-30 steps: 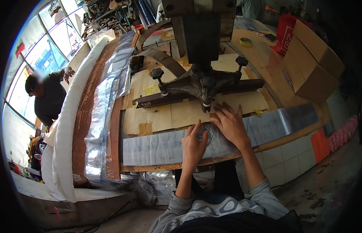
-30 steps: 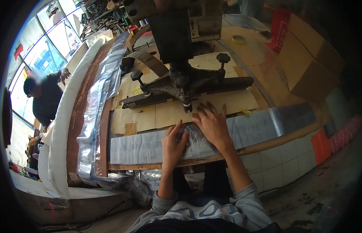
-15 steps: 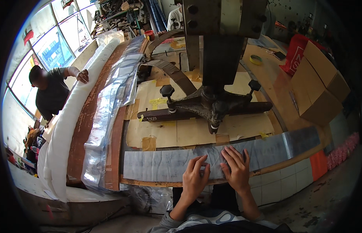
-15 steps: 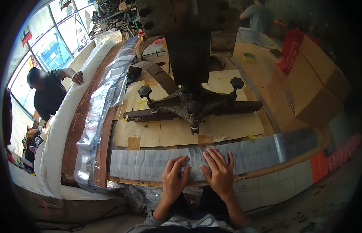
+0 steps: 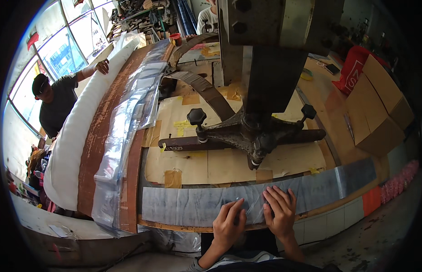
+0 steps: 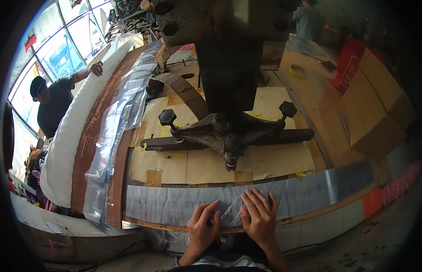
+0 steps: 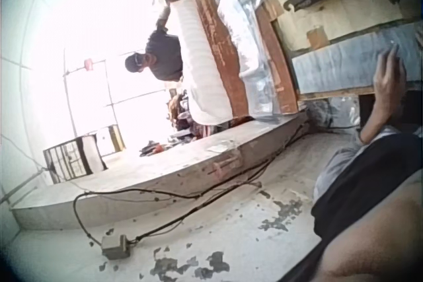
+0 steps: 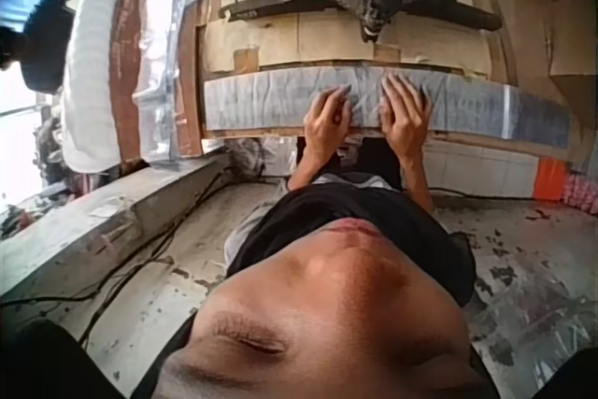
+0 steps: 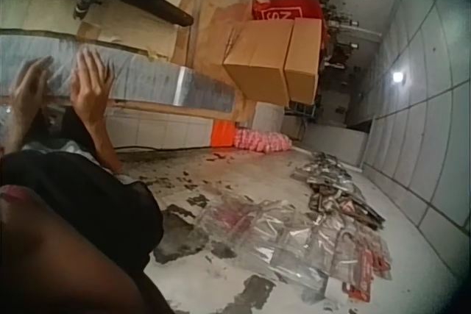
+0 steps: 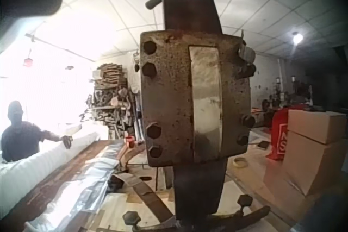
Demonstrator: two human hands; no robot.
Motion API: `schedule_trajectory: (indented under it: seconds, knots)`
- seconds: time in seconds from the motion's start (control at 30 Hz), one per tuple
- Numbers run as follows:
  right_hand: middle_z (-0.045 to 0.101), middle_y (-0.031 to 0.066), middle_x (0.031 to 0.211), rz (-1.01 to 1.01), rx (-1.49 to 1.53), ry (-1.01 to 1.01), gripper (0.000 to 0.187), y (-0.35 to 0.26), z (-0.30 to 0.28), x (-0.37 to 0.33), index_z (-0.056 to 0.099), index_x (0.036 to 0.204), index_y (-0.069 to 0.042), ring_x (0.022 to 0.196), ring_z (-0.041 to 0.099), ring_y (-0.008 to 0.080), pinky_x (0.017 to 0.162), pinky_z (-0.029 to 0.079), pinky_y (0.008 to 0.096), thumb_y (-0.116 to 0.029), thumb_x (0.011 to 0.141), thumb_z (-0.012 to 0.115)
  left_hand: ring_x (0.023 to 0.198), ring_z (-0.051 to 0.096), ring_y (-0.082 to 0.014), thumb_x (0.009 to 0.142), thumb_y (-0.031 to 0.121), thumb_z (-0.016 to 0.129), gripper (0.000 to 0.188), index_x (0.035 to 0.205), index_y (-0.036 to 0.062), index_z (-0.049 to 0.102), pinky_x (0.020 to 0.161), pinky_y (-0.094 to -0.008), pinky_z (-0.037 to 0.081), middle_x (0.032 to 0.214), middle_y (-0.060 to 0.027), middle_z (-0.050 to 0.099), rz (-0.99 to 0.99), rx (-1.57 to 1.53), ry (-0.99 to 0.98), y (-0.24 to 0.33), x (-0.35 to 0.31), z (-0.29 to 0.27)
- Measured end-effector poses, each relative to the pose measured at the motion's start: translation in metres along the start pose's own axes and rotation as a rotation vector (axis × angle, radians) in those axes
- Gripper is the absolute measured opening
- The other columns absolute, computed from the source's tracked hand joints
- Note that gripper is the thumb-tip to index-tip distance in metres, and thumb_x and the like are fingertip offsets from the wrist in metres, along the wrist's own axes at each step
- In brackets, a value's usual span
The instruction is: The person positions, folds, and smooths plastic film strips on a work table along a guide by hand.
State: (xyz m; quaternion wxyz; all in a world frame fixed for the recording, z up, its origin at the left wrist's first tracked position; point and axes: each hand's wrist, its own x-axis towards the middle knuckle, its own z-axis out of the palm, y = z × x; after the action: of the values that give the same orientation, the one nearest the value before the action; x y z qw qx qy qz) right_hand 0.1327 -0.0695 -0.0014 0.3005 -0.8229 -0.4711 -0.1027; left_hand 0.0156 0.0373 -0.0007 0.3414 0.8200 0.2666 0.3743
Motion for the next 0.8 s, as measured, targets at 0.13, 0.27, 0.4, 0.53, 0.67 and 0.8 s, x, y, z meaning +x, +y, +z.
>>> schedule_trajectory:
  seconds: [0.13, 0.27, 0.4, 0.53, 0.67, 0.8]
  knots:
    - [0.061, 0.006, 0.114, 0.002, 0.001, -0.013, 0.029, -0.002, -0.0022, 0.0012, 0.064, 0.108, -0.006, 0.113, 0.053, 0.0211, 0.103, 0.027, 0.0473, -0.016, 0.082, 0.057, 0.066, 0.061, -0.0192, 0.075, 0.0, 0.064, 0.029, 0.103, 0.0062, 0.064, 0.058, -0.0279, 0.05, 0.089, -0.0089, 0.061, -0.016, 0.005, 0.003, 0.002, 0.0008, -0.0011]
    - [0.062, 0.0059, 0.114, 0.011, 0.004, -0.023, 0.029, -0.0028, -0.0026, 0.0022, 0.064, 0.107, -0.006, 0.112, 0.053, 0.0216, 0.102, 0.028, 0.0474, -0.015, 0.081, 0.058, 0.067, 0.061, -0.0193, 0.074, -0.001, 0.064, 0.029, 0.103, 0.0065, 0.065, 0.058, -0.0278, 0.05, 0.088, -0.0087, 0.061, -0.032, 0.004, -0.001, 0.0026, 0.0015, -0.0019]
    - [0.062, 0.006, 0.113, 0.013, 0.002, -0.027, 0.029, -0.0019, -0.0025, 0.0041, 0.064, 0.107, -0.006, 0.111, 0.054, 0.0218, 0.102, 0.028, 0.0472, -0.015, 0.08, 0.058, 0.068, 0.061, -0.0196, 0.074, -0.001, 0.064, 0.029, 0.102, 0.0068, 0.066, 0.058, -0.0279, 0.05, 0.088, -0.0084, 0.062, -0.04, -0.002, 0.004, 0.0024, 0.0028, -0.0007]
    - [0.062, 0.0061, 0.113, 0.014, 0.004, -0.029, 0.029, -0.0016, -0.0025, 0.0062, 0.064, 0.106, -0.006, 0.11, 0.054, 0.0219, 0.101, 0.029, 0.0467, -0.015, 0.079, 0.059, 0.069, 0.062, -0.0195, 0.073, -0.001, 0.065, 0.029, 0.101, 0.0076, 0.067, 0.058, -0.0278, 0.05, 0.087, -0.0083, 0.062, -0.034, -0.007, 0.017, 0.0021, 0.0052, -0.0003]
    - [0.062, 0.006, 0.112, 0.024, 0.009, -0.024, 0.028, -0.0006, -0.0019, 0.0064, 0.065, 0.106, -0.007, 0.11, 0.054, 0.0217, 0.101, 0.029, 0.0464, -0.014, 0.079, 0.059, 0.067, 0.062, -0.0192, 0.073, -0.001, 0.065, 0.029, 0.101, 0.0082, 0.067, 0.057, -0.0275, 0.05, 0.087, -0.008, 0.062, -0.039, -0.003, 0.021, 0.0027, 0.0068, 0.0004]
    - [0.062, 0.006, 0.112, 0.031, 0.006, -0.025, 0.028, -0.0022, -0.0032, 0.0059, 0.065, 0.105, -0.007, 0.11, 0.054, 0.0216, 0.101, 0.029, 0.0463, -0.014, 0.079, 0.059, 0.065, 0.061, -0.0177, 0.073, -0.001, 0.065, 0.029, 0.1, 0.0081, 0.067, 0.056, -0.0264, 0.05, 0.087, -0.0073, 0.062, -0.054, -0.021, 0.012, 0.003, 0.0061, -0.0008]
